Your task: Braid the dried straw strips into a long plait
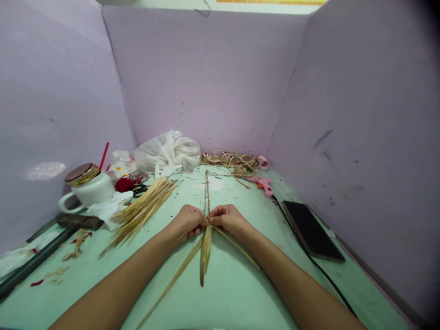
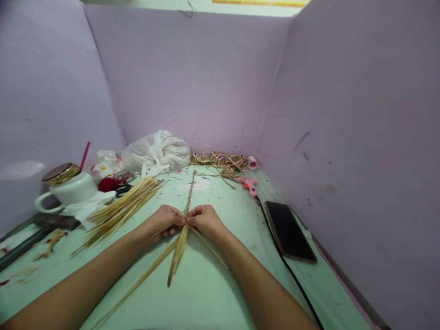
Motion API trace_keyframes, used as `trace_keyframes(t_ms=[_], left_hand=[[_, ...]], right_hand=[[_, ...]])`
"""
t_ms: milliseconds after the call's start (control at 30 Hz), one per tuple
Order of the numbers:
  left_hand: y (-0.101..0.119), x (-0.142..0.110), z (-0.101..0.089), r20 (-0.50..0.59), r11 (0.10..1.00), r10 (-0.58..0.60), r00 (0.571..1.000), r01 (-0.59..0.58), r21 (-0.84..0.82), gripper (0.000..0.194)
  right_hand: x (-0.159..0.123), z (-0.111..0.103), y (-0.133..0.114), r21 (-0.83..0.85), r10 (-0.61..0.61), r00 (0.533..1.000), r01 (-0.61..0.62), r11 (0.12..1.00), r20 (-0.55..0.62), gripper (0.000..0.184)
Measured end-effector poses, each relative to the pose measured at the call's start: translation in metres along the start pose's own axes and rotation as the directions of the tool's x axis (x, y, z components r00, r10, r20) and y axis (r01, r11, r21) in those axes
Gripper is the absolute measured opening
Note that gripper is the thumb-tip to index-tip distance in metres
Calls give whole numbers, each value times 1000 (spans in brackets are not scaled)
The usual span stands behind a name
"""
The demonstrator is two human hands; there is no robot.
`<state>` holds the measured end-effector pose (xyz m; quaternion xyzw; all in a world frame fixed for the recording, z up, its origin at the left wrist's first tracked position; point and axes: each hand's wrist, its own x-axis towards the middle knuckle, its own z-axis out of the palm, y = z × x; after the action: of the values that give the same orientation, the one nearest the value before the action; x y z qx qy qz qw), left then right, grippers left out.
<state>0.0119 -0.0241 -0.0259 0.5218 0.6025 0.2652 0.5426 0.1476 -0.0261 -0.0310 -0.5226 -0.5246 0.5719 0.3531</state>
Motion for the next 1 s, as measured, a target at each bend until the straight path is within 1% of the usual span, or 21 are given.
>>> trace_keyframes(t_ms=[133, 300, 467, 567, 667, 767, 867, 1000], left_hand=[[-1, 4, -1, 0, 999, 24, 1000, -23, 36, 4], [2, 3, 0, 22, 998, 67, 998, -66, -18, 3], [7, 3, 0, 30, 998, 42, 999, -41, -48, 2], [6, 4, -1, 70, 999, 37, 997, -36, -19, 3], [5, 4, -2, 88, 999, 40, 995, -40, -6, 5], [5, 4, -2, 90, 999, 38, 995, -34, -43, 8], [5, 5, -2, 98, 999, 38, 995, -35, -36, 9], [4, 7, -3, 106, 999, 42, 994, -43, 9, 6]], right_hand=[[-2, 1, -3, 20, 33, 999, -33, 999, -18, 8], [-2, 0, -4, 33, 78, 997, -77, 996, -20, 4], [-1, 2, -4, 31, 52, 998, -51, 998, -34, 6], [0, -1, -3, 40, 88, 996, -87, 995, -16, 9], [1, -6, -3, 16, 122, 992, -122, 992, 6, 6], [0, -11, -4, -23, 127, 991, -126, 992, 39, 7], [0, -11, -3, -44, 126, 990, -123, 991, 64, 5], [2, -6, -1, -87, 82, 996, -80, 993, 26, 4]])
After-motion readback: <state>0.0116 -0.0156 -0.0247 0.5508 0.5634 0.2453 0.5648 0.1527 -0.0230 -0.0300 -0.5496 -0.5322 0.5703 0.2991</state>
